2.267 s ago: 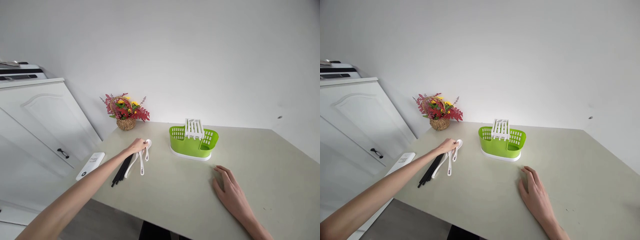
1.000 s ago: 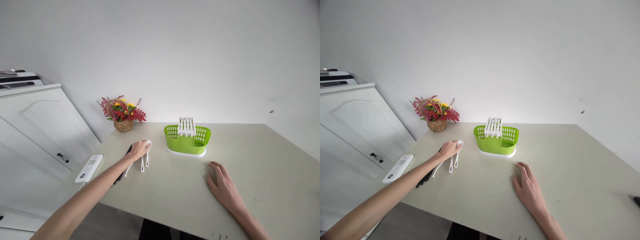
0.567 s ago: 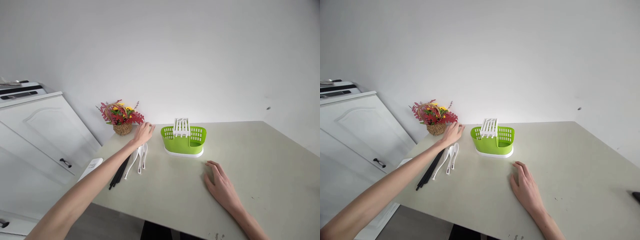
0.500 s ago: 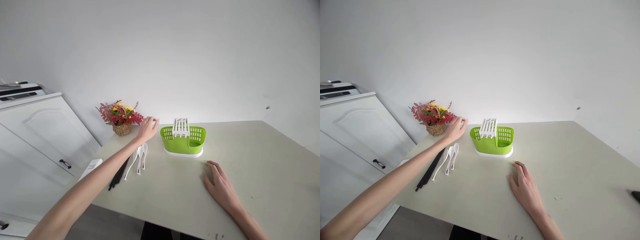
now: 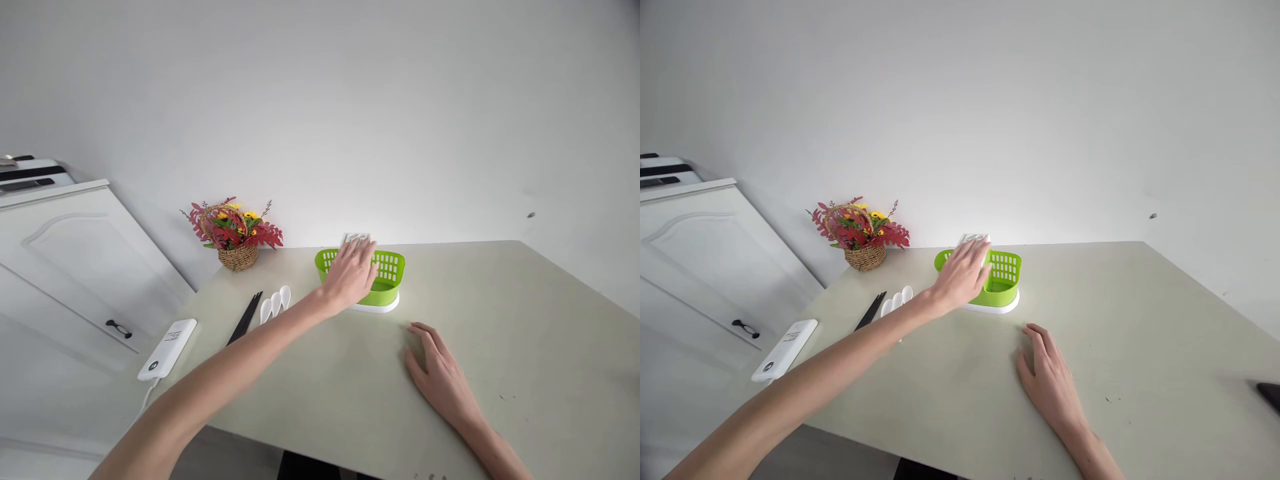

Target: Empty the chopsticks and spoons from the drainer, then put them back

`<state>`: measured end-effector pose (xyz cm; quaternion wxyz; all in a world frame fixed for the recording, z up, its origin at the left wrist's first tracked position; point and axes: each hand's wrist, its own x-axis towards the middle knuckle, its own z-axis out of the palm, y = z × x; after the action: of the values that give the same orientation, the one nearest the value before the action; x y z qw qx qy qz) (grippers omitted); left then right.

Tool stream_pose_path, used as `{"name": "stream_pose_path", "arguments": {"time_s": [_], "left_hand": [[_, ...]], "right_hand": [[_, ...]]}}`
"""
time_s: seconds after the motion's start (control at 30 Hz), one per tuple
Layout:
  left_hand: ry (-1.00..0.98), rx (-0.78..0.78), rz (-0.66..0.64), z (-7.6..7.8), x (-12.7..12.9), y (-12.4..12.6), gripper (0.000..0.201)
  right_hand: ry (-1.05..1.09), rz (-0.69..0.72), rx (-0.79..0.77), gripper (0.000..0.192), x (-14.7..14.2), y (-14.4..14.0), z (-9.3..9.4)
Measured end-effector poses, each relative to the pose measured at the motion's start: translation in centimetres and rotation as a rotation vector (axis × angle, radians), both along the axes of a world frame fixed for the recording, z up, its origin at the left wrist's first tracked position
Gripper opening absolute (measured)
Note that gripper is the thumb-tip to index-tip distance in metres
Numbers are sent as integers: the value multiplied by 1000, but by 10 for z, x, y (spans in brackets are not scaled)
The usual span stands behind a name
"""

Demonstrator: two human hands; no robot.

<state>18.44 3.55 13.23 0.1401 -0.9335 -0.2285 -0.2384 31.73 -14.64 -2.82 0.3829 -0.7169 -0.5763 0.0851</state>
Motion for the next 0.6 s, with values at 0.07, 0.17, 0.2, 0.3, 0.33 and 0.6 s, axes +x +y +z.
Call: {"name": "stream_pose_path", "arguments": {"time_s": [0.07,0.17,0.2,0.3,0.33,0.6], "left_hand": [[-19,-10,2,1,-12,18,46],[-23,-13,19,6,-38,47,46],[-24,-14,29,8,-48,57,46],[-34,-22,73,11,-84,81,48],[-34,-26,90,12,-96,88,48],[-23,-4,259,17,-176,122,49]], "right_hand": [[-5,-3,-11,35,0,0,0],[-13,-13,-12,37,-1,0,0],[-14,-15,-9,37,-1,-1,1],[-8,-24,-22,37,-2,-2,3],[-5,-24,-35,37,-3,-2,3],[-14,-33,-78,37,-1,-2,0]]}}
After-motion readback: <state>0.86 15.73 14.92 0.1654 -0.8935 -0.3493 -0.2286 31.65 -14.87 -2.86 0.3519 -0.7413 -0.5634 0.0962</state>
